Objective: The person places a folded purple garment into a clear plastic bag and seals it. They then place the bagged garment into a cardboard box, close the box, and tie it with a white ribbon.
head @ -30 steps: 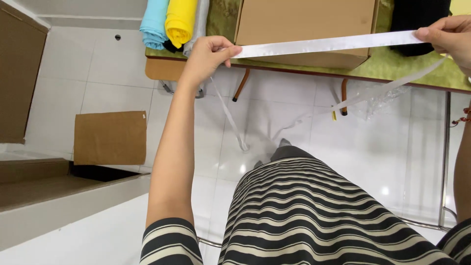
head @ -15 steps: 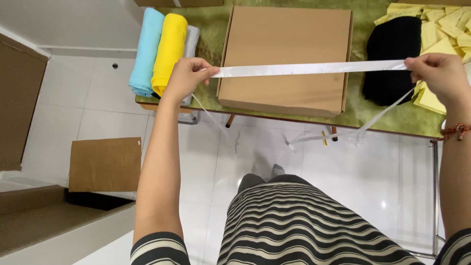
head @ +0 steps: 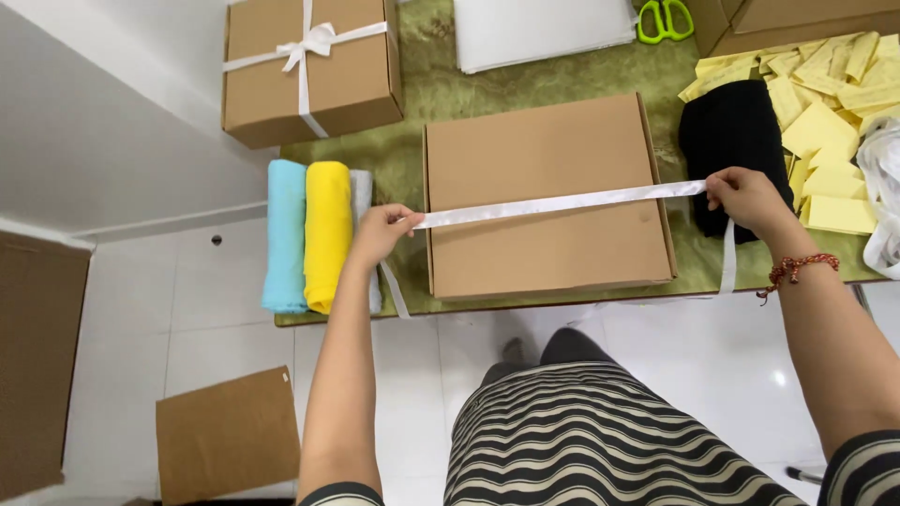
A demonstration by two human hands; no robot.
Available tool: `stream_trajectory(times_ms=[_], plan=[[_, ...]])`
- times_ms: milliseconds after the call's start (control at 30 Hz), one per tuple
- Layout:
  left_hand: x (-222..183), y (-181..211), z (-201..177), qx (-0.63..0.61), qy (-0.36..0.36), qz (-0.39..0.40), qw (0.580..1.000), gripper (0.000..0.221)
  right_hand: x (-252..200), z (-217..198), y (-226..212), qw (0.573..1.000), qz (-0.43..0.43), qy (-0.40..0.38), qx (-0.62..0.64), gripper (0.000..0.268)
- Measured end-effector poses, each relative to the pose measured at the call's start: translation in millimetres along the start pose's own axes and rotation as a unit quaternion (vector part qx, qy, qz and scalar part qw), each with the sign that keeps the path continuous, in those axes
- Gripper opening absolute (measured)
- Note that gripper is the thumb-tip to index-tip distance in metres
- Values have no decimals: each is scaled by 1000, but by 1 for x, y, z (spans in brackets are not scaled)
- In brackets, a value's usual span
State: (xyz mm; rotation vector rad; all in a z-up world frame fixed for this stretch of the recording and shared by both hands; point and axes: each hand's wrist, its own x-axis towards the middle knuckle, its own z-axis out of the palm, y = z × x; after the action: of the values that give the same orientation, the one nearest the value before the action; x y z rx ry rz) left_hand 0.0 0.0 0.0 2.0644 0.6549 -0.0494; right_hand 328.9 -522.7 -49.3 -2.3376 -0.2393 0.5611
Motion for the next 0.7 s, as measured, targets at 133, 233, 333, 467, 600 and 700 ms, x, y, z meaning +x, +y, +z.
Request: stream_trajectory(times_ms=[133,233,333,467,600,700], plan=[[28,-20,9,5,-15,-3,1000,27,5,24,8,999,41,20,-3,25],[46,-37,21,18,-21,-3,1000,25,25,48,37,993,51,37,103,21],[59,-54,34,-59,-26,19,998,23,34,66,54,983,29,61,173,17],[71,-62,45,-176,11,-49,983,22,34,69,32,986,44,57,153,14],[78,-60,49,-219,26,-68,973,22,52,74,26,981,45,38,186,27],[100,-92,67,-233,57,-63,969,27,49,87,8,964,11,37,262,60]])
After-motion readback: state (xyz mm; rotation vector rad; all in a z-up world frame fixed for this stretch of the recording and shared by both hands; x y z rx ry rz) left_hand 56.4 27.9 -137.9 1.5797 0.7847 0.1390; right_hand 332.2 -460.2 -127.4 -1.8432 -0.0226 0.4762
